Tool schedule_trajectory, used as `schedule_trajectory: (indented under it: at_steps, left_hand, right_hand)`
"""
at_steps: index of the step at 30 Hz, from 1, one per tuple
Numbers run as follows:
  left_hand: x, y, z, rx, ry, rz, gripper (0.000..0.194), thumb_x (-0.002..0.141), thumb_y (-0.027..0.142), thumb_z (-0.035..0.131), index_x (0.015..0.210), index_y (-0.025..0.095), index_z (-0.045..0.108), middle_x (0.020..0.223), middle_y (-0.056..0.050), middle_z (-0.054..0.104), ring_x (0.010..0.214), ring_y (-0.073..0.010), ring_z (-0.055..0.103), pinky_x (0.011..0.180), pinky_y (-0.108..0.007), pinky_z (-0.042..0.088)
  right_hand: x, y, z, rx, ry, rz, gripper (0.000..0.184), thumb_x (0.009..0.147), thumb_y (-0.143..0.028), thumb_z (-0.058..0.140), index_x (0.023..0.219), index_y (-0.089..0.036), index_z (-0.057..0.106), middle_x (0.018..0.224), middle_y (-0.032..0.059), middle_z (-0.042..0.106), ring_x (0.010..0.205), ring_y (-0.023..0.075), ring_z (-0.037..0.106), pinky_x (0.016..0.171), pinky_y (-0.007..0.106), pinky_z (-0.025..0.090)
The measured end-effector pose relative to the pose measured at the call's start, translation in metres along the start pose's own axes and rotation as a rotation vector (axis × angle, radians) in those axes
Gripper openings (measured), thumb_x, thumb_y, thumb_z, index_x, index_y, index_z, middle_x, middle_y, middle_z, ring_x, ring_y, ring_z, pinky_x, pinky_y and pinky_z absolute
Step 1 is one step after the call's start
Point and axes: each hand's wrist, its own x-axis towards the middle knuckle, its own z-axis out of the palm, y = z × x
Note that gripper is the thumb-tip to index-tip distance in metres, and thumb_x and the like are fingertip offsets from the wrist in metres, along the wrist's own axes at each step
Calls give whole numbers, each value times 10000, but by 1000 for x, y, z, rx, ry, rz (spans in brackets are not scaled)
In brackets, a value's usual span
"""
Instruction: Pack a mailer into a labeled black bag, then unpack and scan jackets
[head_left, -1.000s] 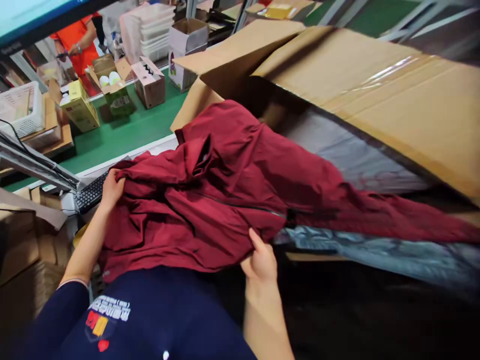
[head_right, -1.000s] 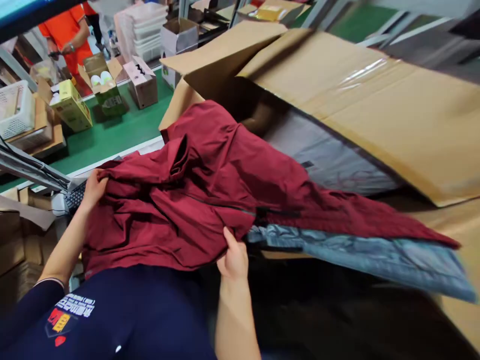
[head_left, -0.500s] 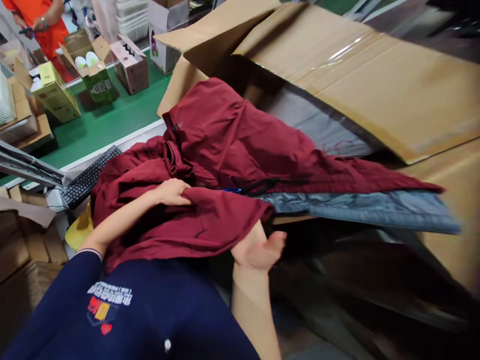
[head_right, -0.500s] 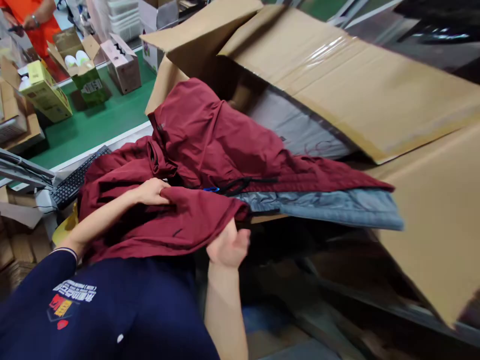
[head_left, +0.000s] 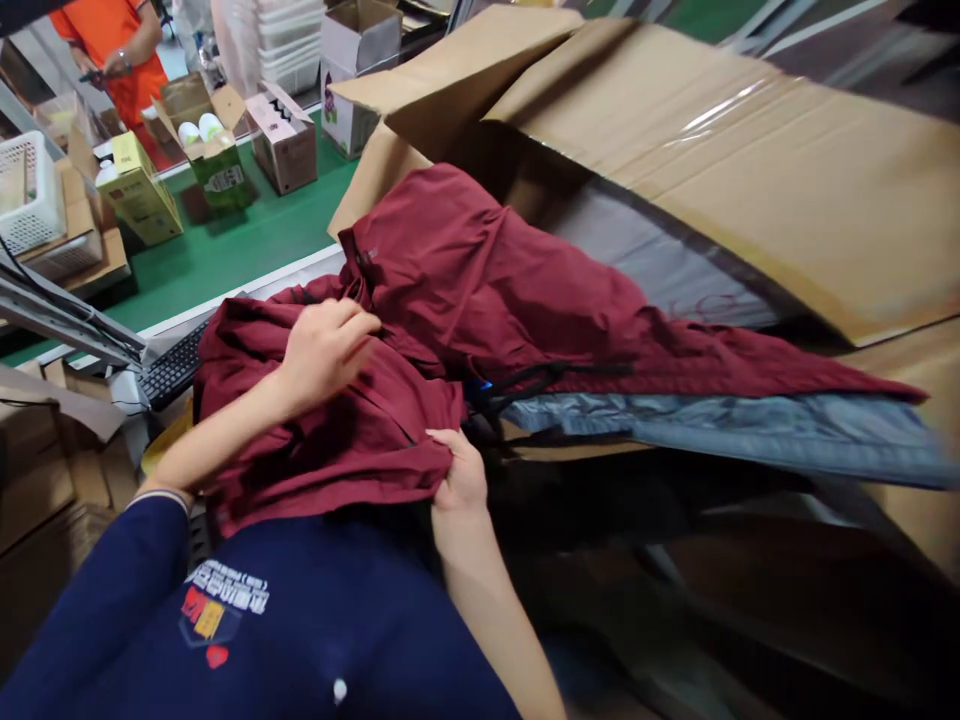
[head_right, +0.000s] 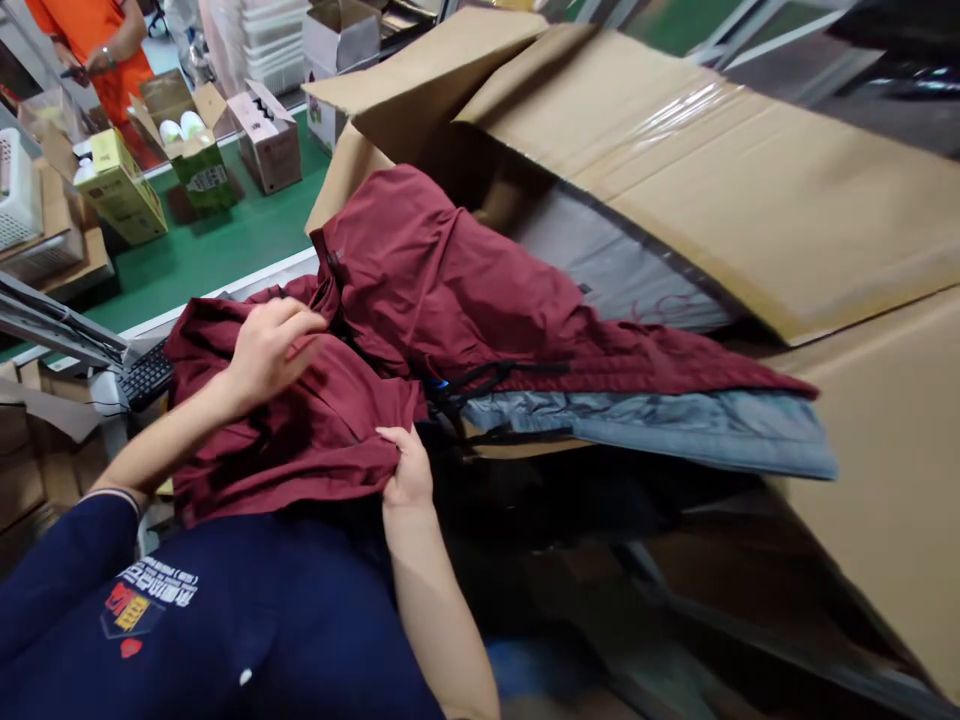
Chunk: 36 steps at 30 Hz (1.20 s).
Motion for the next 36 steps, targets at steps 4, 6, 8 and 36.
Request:
schedule_trajectory:
  at_steps: [4,6,8,36]
  left_hand:
    - [-65,31,36,-74,-28,-87,349,989,507,576,870,188,656,845,-46,689,800,-178,629,753,-283,473]
    - [-82,37,54,-145,-39,-165,350,925,540,669,919,191,651,908,-50,711,831,-187,650,760,-291,497]
    - [-87,39,66,-200,-24,-215,365,889,539,715,981,192,649,971,-61,719,878,-199,663,799,-310,518]
    - [-100,64,106,-439,-297,-317,99,923,231,620,977,175,682,925,-32,748,804,-160,687,751,-262,506]
  right_hand:
    - [-7,-3,17,92,24,136,431,505,-285,730,930,-236,679,756,-39,689,836,231,712,835,391,626]
    - [-18,-9,27,114,-28,80,535,546,-322,740,1073,-250,680,914,-14,730,998,253,711,981,434,592]
    - [-30,-14,35,48,-95,-16,685,586,-322,781,1252,-279,626,1157,5,718,1146,247,675,1091,438,532]
    - [-70,-8,21,40,159,-111,640,552,-188,723,1180,-275,636,1228,-6,697,1089,235,694,1023,446,583]
